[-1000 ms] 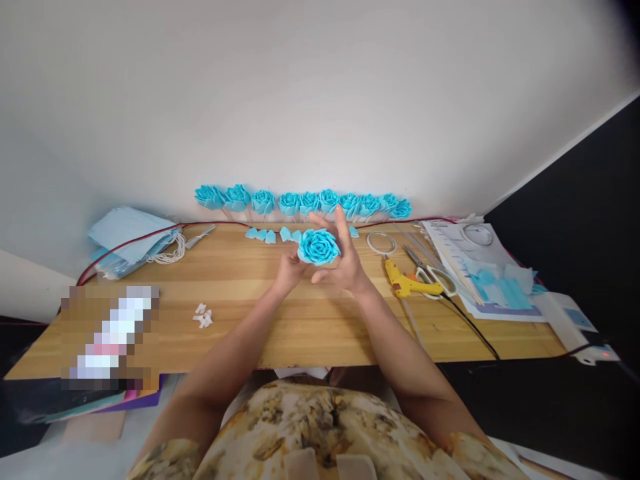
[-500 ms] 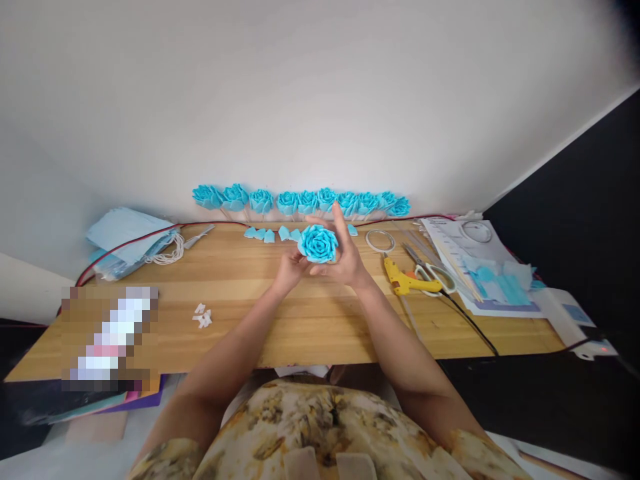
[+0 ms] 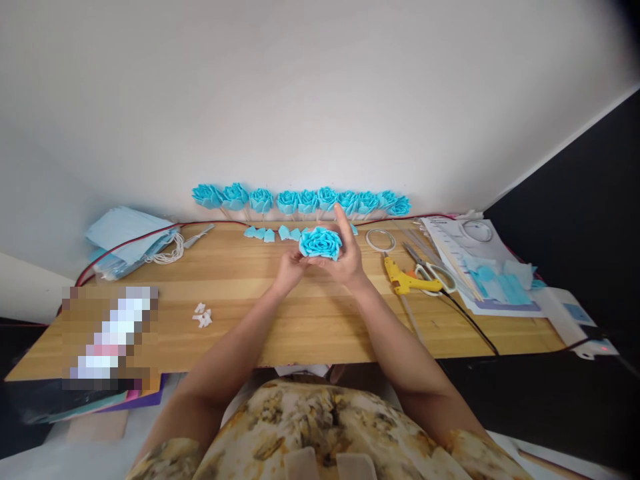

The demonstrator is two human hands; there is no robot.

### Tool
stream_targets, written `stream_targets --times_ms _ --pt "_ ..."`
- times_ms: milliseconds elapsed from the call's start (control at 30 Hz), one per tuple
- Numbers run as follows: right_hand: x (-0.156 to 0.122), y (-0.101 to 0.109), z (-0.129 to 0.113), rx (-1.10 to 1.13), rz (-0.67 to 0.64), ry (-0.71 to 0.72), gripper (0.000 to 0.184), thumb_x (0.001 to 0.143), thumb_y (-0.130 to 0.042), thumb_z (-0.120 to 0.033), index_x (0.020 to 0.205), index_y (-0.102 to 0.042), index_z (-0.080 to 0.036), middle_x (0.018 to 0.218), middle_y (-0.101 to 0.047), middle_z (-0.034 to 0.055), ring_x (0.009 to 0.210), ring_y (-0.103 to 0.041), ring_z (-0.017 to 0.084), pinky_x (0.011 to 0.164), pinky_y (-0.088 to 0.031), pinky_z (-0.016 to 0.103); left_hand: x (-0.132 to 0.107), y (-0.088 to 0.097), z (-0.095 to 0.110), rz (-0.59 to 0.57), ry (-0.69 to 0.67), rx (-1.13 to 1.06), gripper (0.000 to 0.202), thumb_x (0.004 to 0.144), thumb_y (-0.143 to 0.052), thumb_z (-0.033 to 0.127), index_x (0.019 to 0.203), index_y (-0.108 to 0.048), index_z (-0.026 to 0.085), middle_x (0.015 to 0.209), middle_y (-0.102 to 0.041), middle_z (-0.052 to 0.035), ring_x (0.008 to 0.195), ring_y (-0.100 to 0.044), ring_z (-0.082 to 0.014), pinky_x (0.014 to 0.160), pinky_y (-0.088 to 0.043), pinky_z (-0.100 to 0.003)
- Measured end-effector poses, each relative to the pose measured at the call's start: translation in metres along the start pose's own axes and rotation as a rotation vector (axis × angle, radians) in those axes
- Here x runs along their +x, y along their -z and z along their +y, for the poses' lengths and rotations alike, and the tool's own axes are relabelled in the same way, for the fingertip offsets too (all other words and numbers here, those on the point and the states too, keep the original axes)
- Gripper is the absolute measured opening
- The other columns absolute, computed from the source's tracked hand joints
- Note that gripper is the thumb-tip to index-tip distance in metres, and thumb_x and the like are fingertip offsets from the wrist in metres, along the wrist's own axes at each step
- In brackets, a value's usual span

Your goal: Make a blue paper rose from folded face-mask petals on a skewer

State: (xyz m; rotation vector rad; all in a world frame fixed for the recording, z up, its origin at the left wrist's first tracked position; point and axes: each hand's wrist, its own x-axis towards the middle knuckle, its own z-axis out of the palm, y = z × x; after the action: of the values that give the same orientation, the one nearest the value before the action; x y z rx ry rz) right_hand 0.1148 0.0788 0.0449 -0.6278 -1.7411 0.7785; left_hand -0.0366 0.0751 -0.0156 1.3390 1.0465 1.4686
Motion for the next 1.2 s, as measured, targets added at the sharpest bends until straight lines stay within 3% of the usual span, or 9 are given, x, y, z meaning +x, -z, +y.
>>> stream_targets --times_ms 167,267,467,700,900,967,1067,1200 --pt "0.005 0.006 -0.007 0.159 -0.145 0.034 0.137 0.06 -0.082 -0.075 0.166 -0.006 -0.033 0.157 -0.051 0.0131 0.143 -0.051 0.032 0.119 -0.042 0.047 0.0 0.001 0.0 0.008 -0.01 -0.013 0.034 0.07 -0.085 0.047 0.083 -0.077 0.017 0.084 -0.078 -0.0062 0.093 -0.072 -0.0277 0.088 -0.058 -0.041" --pt "0.006 0.011 -0.008 0.168 -0.146 0.038 0.137 0.061 -0.08 -0.076 0.166 -0.005 -0.033 0.16 -0.047 0.0133 0.148 -0.045 0.031 0.123 -0.036 0.048 0.0 0.001 0.001 0.011 -0.017 -0.023 0.035 0.069 -0.085 0.049 0.081 -0.077 0.017 0.085 -0.078 -0.0065 0.09 -0.072 -0.0267 0.088 -0.058 -0.041" --pt "0.006 0.015 -0.008 0.158 -0.145 0.0 0.135 0.063 -0.08 -0.075 0.166 -0.003 -0.034 0.158 -0.049 0.0127 0.146 -0.048 0.031 0.119 -0.042 0.047 0.002 -0.001 0.003 0.011 -0.016 -0.023 0.036 0.067 -0.086 0.051 0.081 -0.078 0.019 0.088 -0.079 -0.005 0.089 -0.071 -0.0245 0.086 -0.057 -0.037" --pt "0.004 0.01 -0.005 0.171 -0.093 -0.057 0.127 0.067 -0.083 -0.067 0.166 -0.011 -0.032 0.148 -0.06 0.0116 0.138 -0.057 0.032 0.116 -0.046 0.048 0.001 -0.002 0.003 0.001 0.014 -0.019 0.034 0.065 -0.089 0.046 0.074 -0.076 0.017 0.078 -0.076 -0.0054 0.083 -0.07 -0.0242 0.082 -0.057 -0.036" --pt "0.007 0.011 0.002 0.297 -0.043 -0.061 0.126 0.06 -0.076 -0.082 0.163 -0.024 -0.03 0.142 -0.065 0.0135 0.135 -0.059 0.033 0.114 -0.048 0.048 0.0 -0.002 0.007 0.035 -0.005 -0.034 0.034 0.067 -0.087 0.046 0.082 -0.076 0.017 0.084 -0.077 -0.0053 0.088 -0.07 -0.0246 0.087 -0.057 -0.038" --pt "0.01 0.012 0.003 0.368 0.03 -0.061 0.112 0.063 -0.069 -0.087 0.154 -0.04 -0.028 0.137 -0.068 0.0137 0.134 -0.06 0.032 0.114 -0.047 0.048 0.001 -0.003 0.007 0.05 -0.011 -0.046 0.037 0.068 -0.085 0.049 0.084 -0.076 0.017 0.085 -0.077 -0.0055 0.086 -0.07 -0.023 0.086 -0.056 -0.037" --pt "0.015 0.012 0.007 0.389 0.217 -0.134 0.08 0.067 -0.069 -0.084 0.122 -0.064 -0.026 0.118 -0.076 0.0111 0.121 -0.068 0.029 0.108 -0.051 0.045 0.002 -0.003 0.005 0.068 -0.013 -0.061 0.041 0.067 -0.085 0.054 0.081 -0.075 0.016 0.081 -0.076 -0.0051 0.079 -0.068 -0.0202 0.08 -0.056 -0.034" --pt "0.019 0.01 0.016 0.366 0.467 -0.283 0.045 0.067 -0.081 -0.064 0.079 -0.062 -0.024 0.077 -0.072 0.0007 0.082 -0.071 0.019 0.088 -0.057 0.037 0.002 -0.004 0.006 0.074 -0.012 -0.066 0.043 0.066 -0.085 0.056 0.078 -0.073 0.016 0.078 -0.075 -0.0046 0.074 -0.066 -0.0178 0.076 -0.054 -0.031"
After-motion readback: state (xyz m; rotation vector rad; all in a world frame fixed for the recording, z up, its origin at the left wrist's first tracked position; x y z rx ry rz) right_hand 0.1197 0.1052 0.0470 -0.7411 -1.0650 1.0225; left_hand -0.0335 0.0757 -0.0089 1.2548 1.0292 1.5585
